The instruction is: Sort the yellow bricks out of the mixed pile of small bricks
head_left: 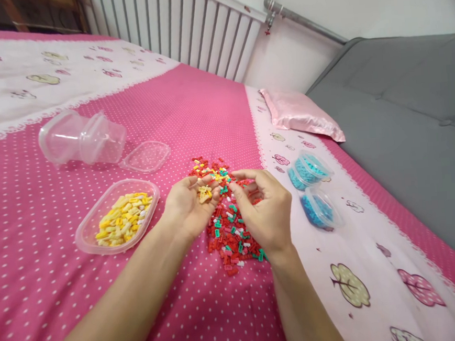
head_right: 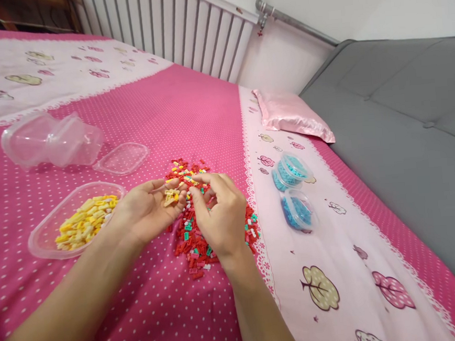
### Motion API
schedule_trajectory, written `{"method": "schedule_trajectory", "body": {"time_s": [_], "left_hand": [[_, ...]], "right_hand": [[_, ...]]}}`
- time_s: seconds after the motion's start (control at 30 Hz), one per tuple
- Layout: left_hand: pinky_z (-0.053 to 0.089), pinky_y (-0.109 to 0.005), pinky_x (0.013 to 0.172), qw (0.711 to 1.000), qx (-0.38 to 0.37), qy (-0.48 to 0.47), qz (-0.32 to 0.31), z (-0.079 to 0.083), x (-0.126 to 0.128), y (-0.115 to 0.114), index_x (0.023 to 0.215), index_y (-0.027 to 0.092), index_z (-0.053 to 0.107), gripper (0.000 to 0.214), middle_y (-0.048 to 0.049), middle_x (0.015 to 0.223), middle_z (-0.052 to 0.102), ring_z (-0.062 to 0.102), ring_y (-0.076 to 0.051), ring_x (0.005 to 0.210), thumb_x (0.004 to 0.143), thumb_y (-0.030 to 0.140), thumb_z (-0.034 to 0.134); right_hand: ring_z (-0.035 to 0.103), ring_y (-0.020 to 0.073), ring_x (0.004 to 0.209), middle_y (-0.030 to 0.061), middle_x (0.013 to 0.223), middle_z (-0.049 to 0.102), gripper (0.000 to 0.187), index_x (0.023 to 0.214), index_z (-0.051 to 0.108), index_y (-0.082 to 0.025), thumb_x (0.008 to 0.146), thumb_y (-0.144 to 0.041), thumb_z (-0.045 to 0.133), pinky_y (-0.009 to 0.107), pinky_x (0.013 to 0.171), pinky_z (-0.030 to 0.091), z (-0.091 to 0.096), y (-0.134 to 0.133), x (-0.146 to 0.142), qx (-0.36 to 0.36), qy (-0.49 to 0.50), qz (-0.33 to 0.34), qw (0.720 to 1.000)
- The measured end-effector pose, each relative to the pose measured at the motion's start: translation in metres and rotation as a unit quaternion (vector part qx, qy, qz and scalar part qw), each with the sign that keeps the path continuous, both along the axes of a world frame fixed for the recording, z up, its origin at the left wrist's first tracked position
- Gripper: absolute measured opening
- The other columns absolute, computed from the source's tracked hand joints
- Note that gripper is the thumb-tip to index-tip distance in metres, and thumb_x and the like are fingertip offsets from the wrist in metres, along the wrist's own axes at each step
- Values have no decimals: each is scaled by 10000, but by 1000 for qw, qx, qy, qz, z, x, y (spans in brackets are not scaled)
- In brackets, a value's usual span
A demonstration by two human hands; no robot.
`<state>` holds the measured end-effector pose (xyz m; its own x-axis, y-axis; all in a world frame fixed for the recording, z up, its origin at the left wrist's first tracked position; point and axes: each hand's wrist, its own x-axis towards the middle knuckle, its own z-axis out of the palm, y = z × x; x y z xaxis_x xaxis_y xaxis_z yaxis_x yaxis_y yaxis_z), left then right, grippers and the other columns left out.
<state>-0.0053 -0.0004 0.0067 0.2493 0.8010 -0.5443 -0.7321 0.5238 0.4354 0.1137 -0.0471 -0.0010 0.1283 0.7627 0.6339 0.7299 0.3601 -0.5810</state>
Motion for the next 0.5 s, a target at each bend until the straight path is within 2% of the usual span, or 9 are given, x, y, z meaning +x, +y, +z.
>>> {"method": "schedule_trajectory", "body": {"time_s": [0.13,0.27,0.5], "left_hand": [[393,-174,382,999,18,-27,-3,14,-13,0,781,128,526,191,-63,645,525,488,-110,498,847,137,347],[328,-161,341,998,41,-30,20,32,-37,0,768,150,536,195,-53,628,522,461,-95,459,846,132,359],[276,-181,318,986,95,-66,118,60,-70,-11,802,213,598,230,-8,521,481,416,-84,388,889,195,386]], "right_hand": [[567,92,617,9,855,658,134,928,647,-201,824,-226,566,248,607,491,-1,0,0,2,11,-10,1000],[559,87,607,0,828,649,108,890,652,-199,818,-207,571,238,591,481,-1,0,-2,7,9,1,1000],[560,90,589,8,855,660,107,868,656,-200,813,-220,567,251,617,470,-8,1,-2,-34,-10,29,999]]}}
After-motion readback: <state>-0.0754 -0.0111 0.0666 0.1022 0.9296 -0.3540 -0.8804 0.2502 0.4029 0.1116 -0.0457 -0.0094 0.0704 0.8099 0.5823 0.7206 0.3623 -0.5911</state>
